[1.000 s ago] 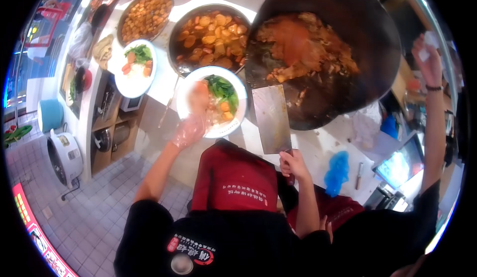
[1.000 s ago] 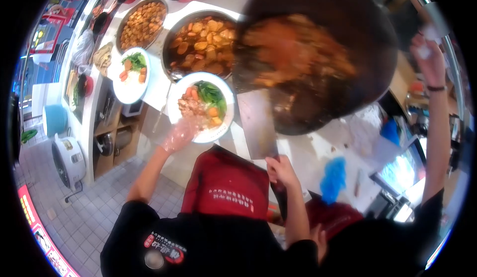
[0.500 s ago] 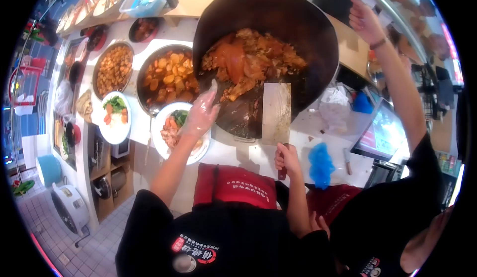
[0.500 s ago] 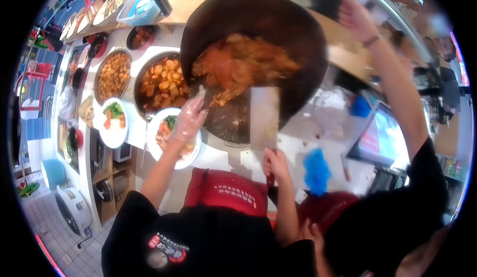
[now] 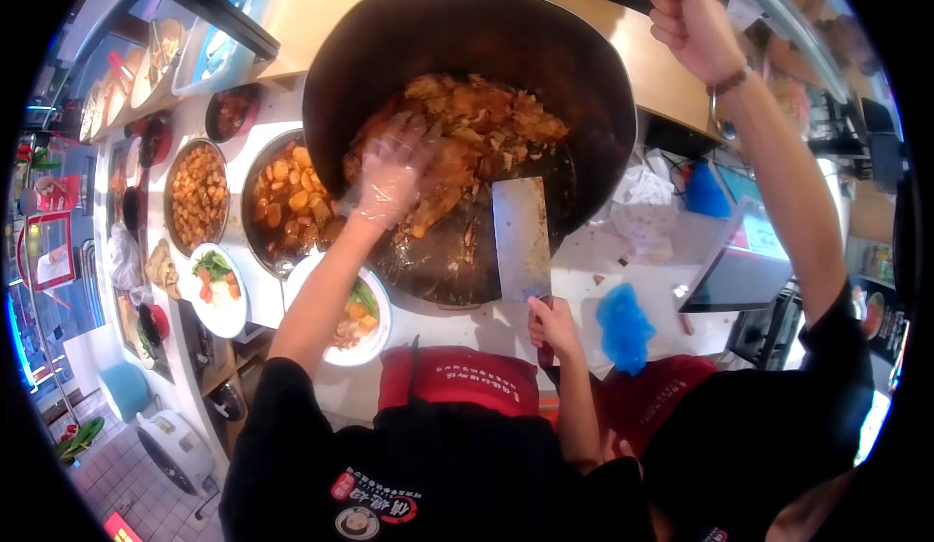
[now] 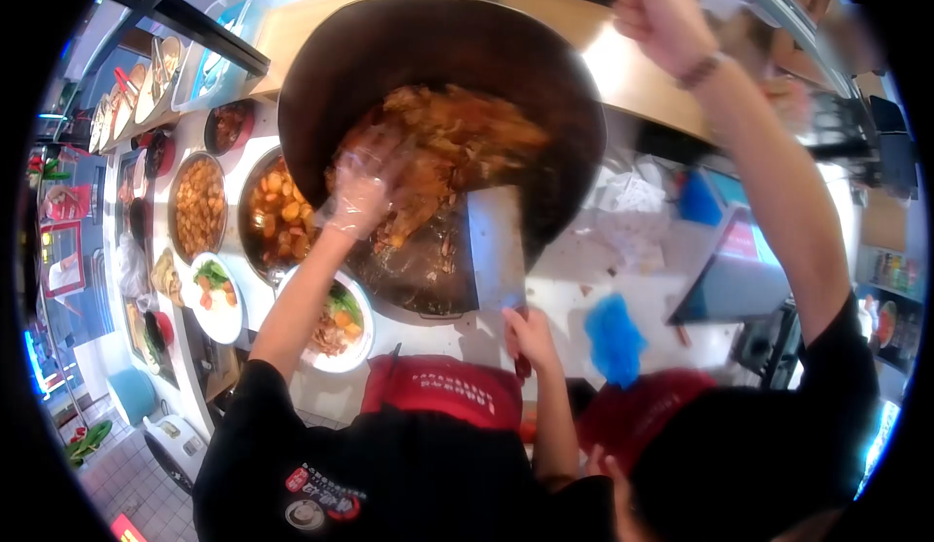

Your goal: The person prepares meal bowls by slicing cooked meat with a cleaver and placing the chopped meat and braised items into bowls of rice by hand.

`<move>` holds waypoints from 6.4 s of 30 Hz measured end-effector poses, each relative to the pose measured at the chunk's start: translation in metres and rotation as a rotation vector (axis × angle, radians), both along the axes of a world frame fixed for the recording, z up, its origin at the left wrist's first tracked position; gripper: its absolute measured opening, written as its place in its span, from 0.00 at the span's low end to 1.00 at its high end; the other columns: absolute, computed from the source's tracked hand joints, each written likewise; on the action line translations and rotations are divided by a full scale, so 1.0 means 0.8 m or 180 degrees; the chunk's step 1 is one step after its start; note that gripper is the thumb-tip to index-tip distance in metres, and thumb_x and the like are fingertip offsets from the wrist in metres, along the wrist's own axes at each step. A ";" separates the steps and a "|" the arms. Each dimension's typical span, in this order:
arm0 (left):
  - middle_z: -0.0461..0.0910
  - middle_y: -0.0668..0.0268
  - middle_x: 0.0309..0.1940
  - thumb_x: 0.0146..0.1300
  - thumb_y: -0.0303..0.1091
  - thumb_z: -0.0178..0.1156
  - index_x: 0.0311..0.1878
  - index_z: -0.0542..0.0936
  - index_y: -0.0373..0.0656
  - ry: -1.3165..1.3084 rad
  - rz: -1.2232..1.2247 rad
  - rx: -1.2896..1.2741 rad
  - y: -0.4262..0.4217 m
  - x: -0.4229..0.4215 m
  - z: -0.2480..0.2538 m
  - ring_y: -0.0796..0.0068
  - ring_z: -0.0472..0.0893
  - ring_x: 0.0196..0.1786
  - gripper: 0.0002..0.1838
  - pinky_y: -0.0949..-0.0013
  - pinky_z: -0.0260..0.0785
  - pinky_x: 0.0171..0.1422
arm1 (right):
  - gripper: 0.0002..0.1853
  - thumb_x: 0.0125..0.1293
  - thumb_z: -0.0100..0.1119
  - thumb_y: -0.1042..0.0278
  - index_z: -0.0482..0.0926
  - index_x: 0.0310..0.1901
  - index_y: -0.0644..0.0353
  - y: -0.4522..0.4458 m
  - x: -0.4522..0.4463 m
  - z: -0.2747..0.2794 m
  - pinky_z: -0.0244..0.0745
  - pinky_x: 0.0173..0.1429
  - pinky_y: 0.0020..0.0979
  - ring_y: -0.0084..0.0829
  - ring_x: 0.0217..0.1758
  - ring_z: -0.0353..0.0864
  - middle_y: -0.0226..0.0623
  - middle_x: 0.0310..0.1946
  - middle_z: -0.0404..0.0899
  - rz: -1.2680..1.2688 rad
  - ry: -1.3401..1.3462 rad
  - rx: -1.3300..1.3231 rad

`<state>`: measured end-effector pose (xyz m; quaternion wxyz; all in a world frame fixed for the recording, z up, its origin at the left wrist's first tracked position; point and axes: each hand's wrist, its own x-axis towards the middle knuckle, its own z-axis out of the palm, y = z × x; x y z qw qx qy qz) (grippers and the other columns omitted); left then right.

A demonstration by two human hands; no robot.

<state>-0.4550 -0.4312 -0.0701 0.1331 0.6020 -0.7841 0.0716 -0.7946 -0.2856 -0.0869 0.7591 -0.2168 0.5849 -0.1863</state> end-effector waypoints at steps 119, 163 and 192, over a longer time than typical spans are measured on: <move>0.79 0.56 0.41 0.53 0.23 0.59 0.40 0.83 0.38 0.3394 0.0987 0.0248 0.133 -0.160 -0.102 0.54 0.80 0.46 0.11 0.62 0.73 0.53 | 0.18 0.67 0.57 0.61 0.79 0.34 0.73 -0.002 0.056 0.016 0.74 0.43 0.51 0.62 0.39 0.80 0.63 0.32 0.80 0.1407 0.2821 -0.2207; 0.68 0.46 0.66 0.57 0.36 0.66 0.71 0.67 0.45 0.2684 -0.0200 0.0899 0.147 -0.101 -0.087 0.49 0.68 0.69 0.36 0.59 0.62 0.71 | 0.17 0.67 0.58 0.62 0.79 0.36 0.74 0.074 0.036 0.056 0.73 0.34 0.40 0.45 0.26 0.80 0.52 0.25 0.80 0.0603 0.2192 -0.1525; 0.84 0.53 0.48 0.71 0.38 0.52 0.48 0.84 0.38 0.3377 0.0754 0.0603 0.152 -0.092 -0.143 0.53 0.80 0.53 0.16 0.60 0.70 0.61 | 0.20 0.67 0.58 0.60 0.80 0.34 0.76 0.040 0.090 0.010 0.75 0.43 0.50 0.61 0.39 0.82 0.64 0.30 0.80 0.1230 0.2698 -0.2168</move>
